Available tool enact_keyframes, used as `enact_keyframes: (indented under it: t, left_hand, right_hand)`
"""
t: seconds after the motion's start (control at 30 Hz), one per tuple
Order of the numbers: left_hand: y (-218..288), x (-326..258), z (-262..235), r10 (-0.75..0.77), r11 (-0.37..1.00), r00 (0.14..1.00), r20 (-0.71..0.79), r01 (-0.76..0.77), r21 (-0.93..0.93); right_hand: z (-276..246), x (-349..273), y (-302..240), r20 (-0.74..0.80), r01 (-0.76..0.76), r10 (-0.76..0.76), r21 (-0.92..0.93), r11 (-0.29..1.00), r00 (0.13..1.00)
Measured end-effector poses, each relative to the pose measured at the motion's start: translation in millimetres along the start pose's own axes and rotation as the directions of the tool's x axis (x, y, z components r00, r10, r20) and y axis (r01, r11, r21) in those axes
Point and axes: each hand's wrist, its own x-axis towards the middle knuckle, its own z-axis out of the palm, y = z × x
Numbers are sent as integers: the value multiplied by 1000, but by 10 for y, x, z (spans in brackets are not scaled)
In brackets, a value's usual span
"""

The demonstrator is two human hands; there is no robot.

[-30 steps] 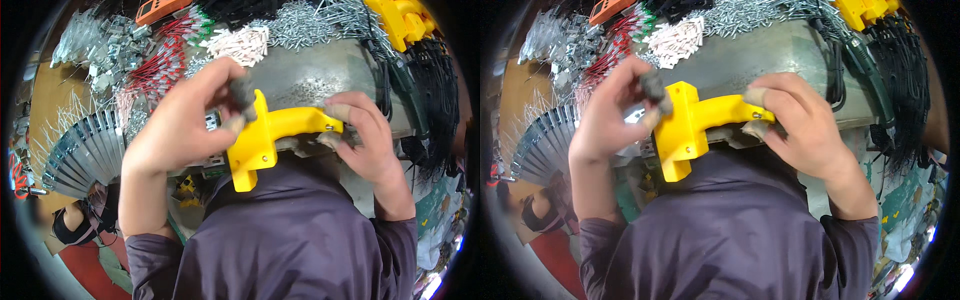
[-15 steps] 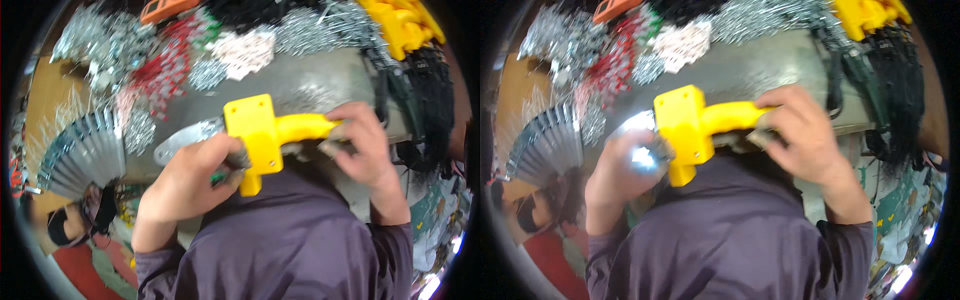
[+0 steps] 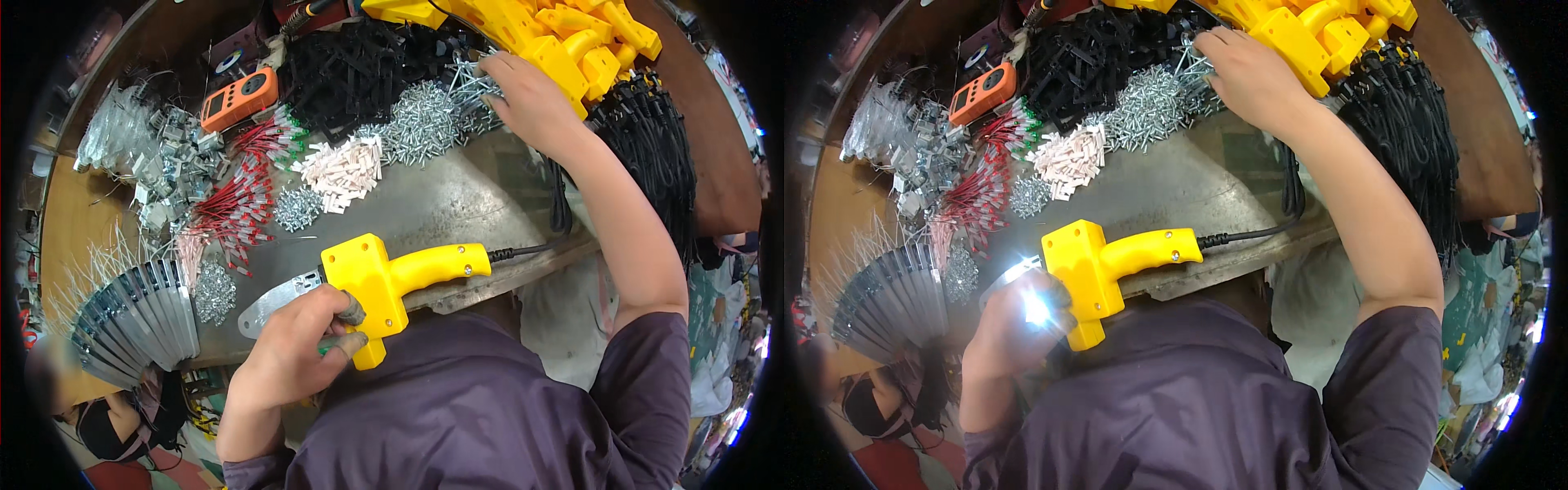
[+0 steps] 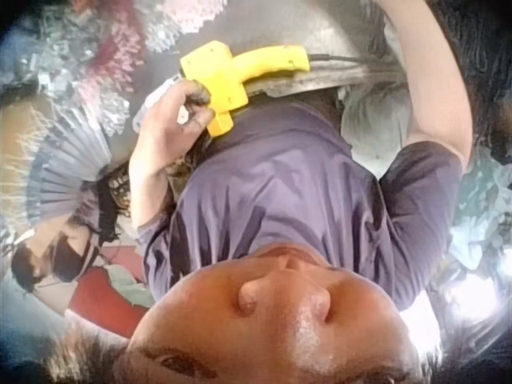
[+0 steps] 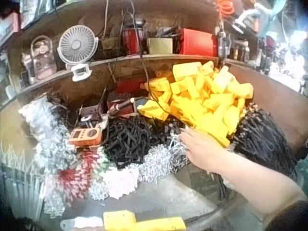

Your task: Assembling a yellow plastic tool housing with internal components and wiring using screwdrivers.

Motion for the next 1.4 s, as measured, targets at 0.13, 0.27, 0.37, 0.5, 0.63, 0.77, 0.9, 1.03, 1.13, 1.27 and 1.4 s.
enact_keyframes:
  t: [0.13, 0.27, 0.37, 0.5, 0.63, 0.77, 0.9, 1.03, 1.13, 1.27, 1.4]
  left_hand:
    - [-23, -17, -9, -12, 1000, 1000, -12, 12, -24]
    - [-27, 28, -33, 12, 1000, 999, -36, -13, -22]
    - [-58, 37, -34, 2, 1000, 999, -49, -2, -3]
    - [-99, 125, -71, 25, 1000, 999, -40, -24, 6]
    - [-177, 422, 1, 21, 925, 950, -312, -137, -353]
    - [37, 712, 1, -187, 597, 866, -464, -275, -754]
    - [-98, 780, 73, -126, 672, 817, -562, -347, -654]
    - [-74, 881, 30, -161, 616, 869, -467, -281, -736]
    - [-149, 985, 10, -135, 627, 902, -411, -243, -740]
    - [-204, 1160, -47, -48, 721, 973, -225, -123, -682]
    - [-308, 1322, -80, 32, 802, 999, 13, -18, -598]
  right_hand:
    - [90, 188, -3, -51, -13, 14, 30, 999, 999]
    - [147, 186, 73, 132, -34, 46, -90, 995, 990]
    - [83, 168, 132, 122, -81, 85, -39, 996, 989]
    - [-162, 133, 56, 8, -165, 165, 37, 986, 986]
    - [-356, 131, -686, 204, -319, 294, 849, 422, 934]
    - [-371, 22, -1333, 525, -518, 45, 848, -111, 850]
    - [-44, 133, -1078, 431, -417, -89, 898, 144, 898]
    - [232, 310, -314, 191, 239, -229, -33, 970, 954]
    - [345, 382, -131, 239, 380, -332, -194, 904, 913]
    - [362, 407, -27, 267, 425, -367, -209, 881, 891]
    - [230, 331, 8, 116, 350, -339, -99, 931, 934]
